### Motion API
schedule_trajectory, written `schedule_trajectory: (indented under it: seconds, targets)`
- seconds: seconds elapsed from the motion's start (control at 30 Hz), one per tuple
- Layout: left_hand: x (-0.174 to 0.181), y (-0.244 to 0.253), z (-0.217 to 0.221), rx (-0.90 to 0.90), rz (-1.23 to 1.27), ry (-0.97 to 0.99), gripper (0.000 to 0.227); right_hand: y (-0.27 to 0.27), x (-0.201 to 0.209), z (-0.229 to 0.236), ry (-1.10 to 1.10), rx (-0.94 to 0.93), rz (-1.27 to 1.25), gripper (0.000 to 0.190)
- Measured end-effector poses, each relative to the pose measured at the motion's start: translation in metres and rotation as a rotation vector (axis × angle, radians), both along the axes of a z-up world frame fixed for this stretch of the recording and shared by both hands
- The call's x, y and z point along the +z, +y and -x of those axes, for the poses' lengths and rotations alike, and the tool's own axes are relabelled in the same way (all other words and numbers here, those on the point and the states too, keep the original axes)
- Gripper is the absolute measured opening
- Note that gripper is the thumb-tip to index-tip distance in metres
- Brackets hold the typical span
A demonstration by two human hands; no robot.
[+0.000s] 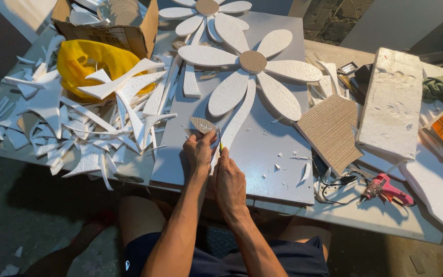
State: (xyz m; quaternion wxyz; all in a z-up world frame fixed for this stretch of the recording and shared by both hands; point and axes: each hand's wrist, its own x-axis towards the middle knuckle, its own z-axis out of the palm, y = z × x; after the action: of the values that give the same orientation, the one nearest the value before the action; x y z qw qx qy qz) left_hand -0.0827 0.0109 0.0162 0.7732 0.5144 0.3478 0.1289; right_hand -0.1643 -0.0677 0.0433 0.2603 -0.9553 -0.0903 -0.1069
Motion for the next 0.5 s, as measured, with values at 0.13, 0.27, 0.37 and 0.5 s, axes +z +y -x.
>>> schedule_trajectory:
  seconds: [0.13, 0.27, 0.37, 0.5]
  targets:
    - [-0.001, -0.0011, -0.001, -0.003, 0.008, 0.007, 0.027, 0.0004, -0.0038, -0.003, -0.017, -0.01, 0.013, 0.032]
    - [-0.0033, -0.0011, -0.0019, -0.002, 0.032, -0.011, 0.028, -0.0004, -0.002, -0.0044, -0.033, 0.005, 0.009, 0.035]
    - [-0.0022, -0.0016, -0.0001, -0.01, 0.024, -0.011, 0.027, -0.0015, -0.001, -0.0044, -0.028, 0.005, 0.01, 0.035]
    - [-0.0012, -0.0008, 0.0002, -0.007, 0.023, 0.003, 0.025, -0.0004, -0.0002, -0.0029, -0.003, 0.008, 0.001, 0.036]
